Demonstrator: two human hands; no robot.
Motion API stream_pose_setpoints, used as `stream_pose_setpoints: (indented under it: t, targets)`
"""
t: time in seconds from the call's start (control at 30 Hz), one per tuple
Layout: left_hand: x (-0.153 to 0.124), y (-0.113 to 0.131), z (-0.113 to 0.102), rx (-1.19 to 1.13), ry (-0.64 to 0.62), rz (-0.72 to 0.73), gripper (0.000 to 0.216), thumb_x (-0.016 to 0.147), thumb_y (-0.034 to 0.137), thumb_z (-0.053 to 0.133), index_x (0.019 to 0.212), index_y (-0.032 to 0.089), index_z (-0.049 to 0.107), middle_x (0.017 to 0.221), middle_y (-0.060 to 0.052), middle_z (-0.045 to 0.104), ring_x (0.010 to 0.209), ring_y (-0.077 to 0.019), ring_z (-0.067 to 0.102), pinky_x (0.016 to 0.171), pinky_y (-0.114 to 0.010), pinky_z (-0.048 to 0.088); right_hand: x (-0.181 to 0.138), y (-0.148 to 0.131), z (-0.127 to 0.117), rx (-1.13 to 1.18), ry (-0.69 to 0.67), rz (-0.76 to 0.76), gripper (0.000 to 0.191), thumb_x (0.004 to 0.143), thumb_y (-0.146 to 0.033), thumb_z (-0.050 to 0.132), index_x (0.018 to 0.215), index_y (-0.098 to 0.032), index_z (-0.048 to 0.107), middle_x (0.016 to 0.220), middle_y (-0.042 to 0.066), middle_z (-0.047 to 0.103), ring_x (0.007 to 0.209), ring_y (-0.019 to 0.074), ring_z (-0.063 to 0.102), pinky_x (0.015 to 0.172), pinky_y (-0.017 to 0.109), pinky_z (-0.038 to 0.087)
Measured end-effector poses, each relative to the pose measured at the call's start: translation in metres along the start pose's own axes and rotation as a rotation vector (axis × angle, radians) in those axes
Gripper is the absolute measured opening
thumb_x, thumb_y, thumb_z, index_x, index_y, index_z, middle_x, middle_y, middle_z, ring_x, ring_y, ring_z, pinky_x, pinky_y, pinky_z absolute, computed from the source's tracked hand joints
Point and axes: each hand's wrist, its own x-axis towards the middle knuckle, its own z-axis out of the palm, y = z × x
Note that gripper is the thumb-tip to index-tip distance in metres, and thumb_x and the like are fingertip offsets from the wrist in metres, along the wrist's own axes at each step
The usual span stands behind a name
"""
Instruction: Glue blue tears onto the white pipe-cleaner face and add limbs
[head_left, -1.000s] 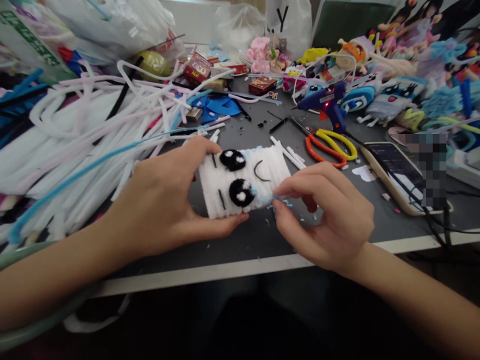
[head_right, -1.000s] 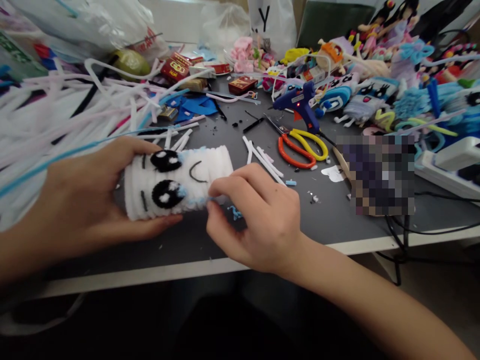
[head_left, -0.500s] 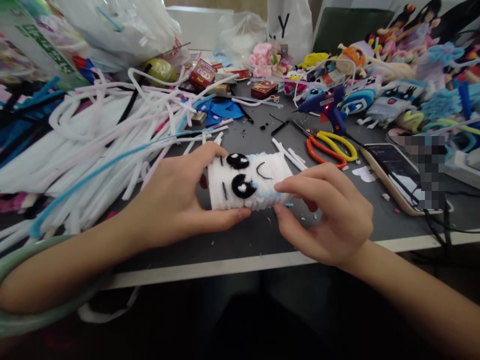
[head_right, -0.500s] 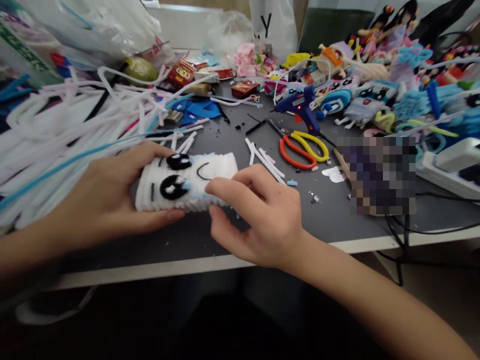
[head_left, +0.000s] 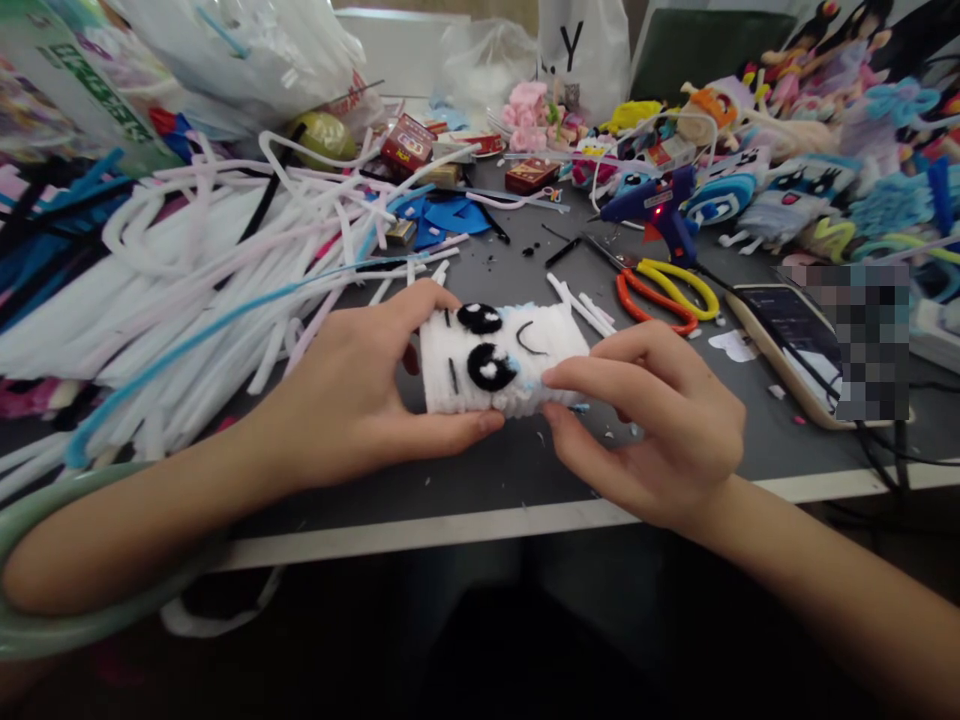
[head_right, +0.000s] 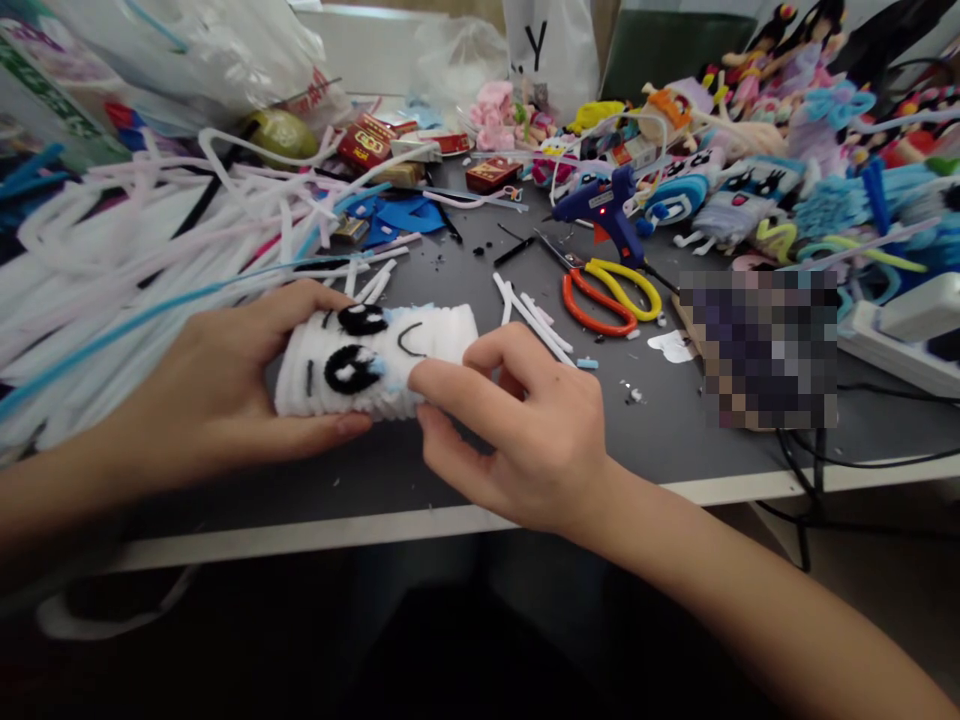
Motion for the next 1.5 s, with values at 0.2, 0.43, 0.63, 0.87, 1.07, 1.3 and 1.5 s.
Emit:
stream_pose_setpoints:
  t: [0.2,0.43,0.63,0.87,1.07,1.3,1.5]
  targets:
    - [-0.0012,0.0,-0.0013,0.012,0.002,0.014,0.055,0.079,0.063,0.067,0.112,0.021,0.056,0.077,0.004,0.062,0.063,-0.012,0.056,0.058,-0.023,0.037,0.0006,0.0,-0.0007,0.034,0.012,-0.002,0.016,0.084,-0.012,0.068,0.097,-0.022,0.068,0.082,0.0,0.063,0.058,0.0075,0.051,0.052,0.022,0.046]
    - [0.0015,0.0022,-0.0007,0.041,0.019,0.051,0.054,0.081,0.065,0.065,0.108,0.019,0.057,0.074,0.005,0.062,0.06,-0.011,0.057,0.055,-0.021,0.038,-0.0009,0.0002,-0.0014,0.018,-0.006,-0.008,0.018,0.084,-0.013,0.069,0.098,-0.024,0.068,0.08,-0.001,0.059,0.061,0.0088,0.052,0.051,0.023,0.043]
    - [0.0045,0.0054,-0.0021,0.075,0.026,0.077,0.053,0.083,0.065,0.061,0.105,0.017,0.057,0.07,0.005,0.063,0.056,-0.0112,0.058,0.052,-0.02,0.039,-0.0003,-0.0013,-0.0012,0.065,0.002,0.01,0.016,0.084,-0.013,0.069,0.099,-0.02,0.068,0.083,0.002,0.064,0.061,0.0082,0.052,0.055,0.024,0.047]
    - [0.0048,0.0051,-0.0024,0.091,0.034,0.098,0.055,0.084,0.066,0.06,0.106,0.016,0.057,0.071,0.003,0.064,0.057,-0.0112,0.059,0.052,-0.02,0.04,0.0005,-0.001,-0.0012,0.057,-0.001,0.008,0.014,0.084,-0.013,0.069,0.096,-0.02,0.068,0.082,0.002,0.066,0.059,0.0081,0.053,0.054,0.024,0.047]
    - [0.005,0.0049,-0.002,0.109,0.048,0.113,0.057,0.085,0.069,0.058,0.105,0.016,0.057,0.07,0.004,0.064,0.055,-0.0103,0.058,0.05,-0.02,0.04,0.0008,-0.0005,-0.0019,0.046,-0.013,0.008,0.013,0.085,-0.014,0.068,0.094,-0.023,0.067,0.081,0.0,0.063,0.058,0.0075,0.049,0.052,0.023,0.046]
    - [0.0046,0.0043,-0.0011,0.118,0.048,0.116,0.059,0.086,0.071,0.055,0.106,0.016,0.057,0.07,0.004,0.064,0.055,-0.0103,0.059,0.051,-0.019,0.042,0.0004,-0.0007,-0.0008,0.05,-0.004,0.007,0.013,0.085,-0.013,0.069,0.093,-0.023,0.067,0.081,0.0,0.063,0.058,0.0078,0.049,0.053,0.024,0.045]
    - [0.0043,0.0048,-0.0013,0.116,0.051,0.109,0.057,0.086,0.07,0.055,0.104,0.017,0.056,0.069,0.004,0.063,0.054,-0.0108,0.059,0.049,-0.02,0.041,0.0015,-0.0017,-0.0007,0.075,-0.02,0.026,0.013,0.085,-0.012,0.068,0.094,-0.021,0.066,0.081,0.001,0.064,0.058,0.0078,0.051,0.055,0.024,0.046]
